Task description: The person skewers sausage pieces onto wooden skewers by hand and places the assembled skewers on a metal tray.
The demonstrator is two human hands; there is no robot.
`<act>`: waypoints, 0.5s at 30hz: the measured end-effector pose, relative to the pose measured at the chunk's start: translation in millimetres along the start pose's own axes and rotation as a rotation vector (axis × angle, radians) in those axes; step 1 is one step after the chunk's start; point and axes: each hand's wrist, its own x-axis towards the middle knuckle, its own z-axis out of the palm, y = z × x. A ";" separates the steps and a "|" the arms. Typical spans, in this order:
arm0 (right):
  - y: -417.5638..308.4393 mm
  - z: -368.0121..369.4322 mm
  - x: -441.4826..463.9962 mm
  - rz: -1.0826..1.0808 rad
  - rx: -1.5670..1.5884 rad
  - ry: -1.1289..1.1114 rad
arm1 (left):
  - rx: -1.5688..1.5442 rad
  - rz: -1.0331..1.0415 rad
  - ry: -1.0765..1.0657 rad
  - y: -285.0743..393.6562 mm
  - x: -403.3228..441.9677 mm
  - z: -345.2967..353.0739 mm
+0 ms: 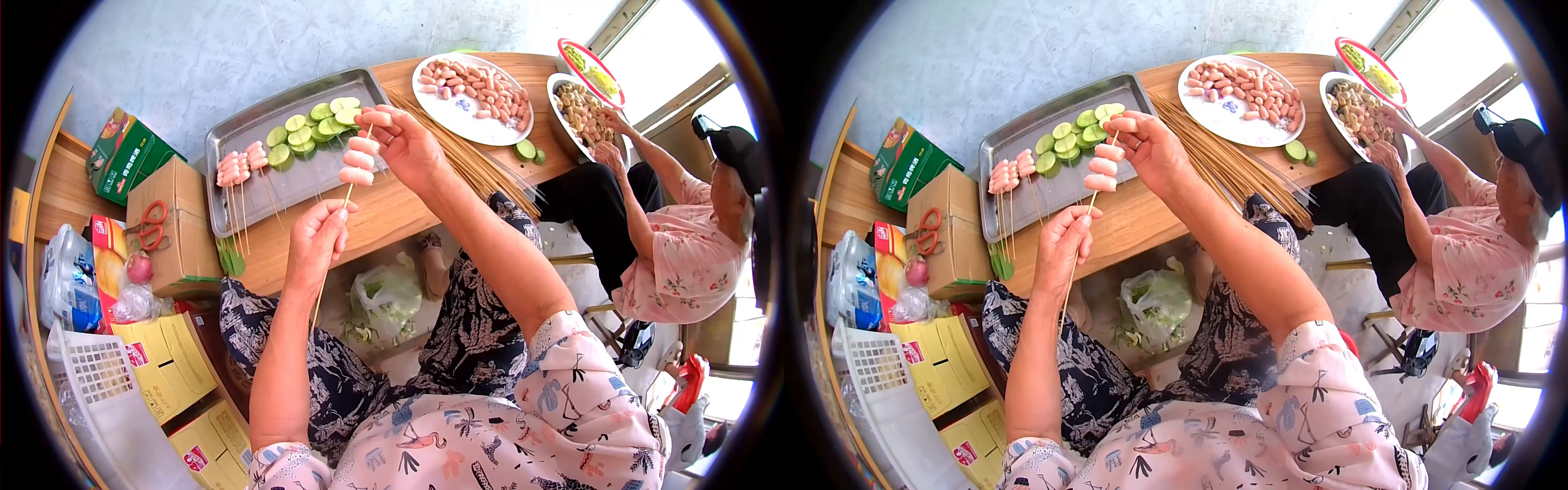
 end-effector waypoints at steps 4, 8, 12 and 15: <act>-5.1 7.2 -1.5 0.051 0.067 0.095 | -0.004 -0.005 -0.007 0.6 -0.3 0.2; -4.9 8.3 -3.2 0.013 0.062 0.078 | -0.003 -0.001 -0.023 -1.1 1.0 -0.2; -3.3 10.5 -3.4 -0.037 -0.049 0.115 | 0.010 -0.015 -0.004 0.2 0.5 0.0; -2.7 10.2 -3.3 -0.069 -0.109 0.153 | 0.046 -0.017 -0.002 0.5 0.4 -0.1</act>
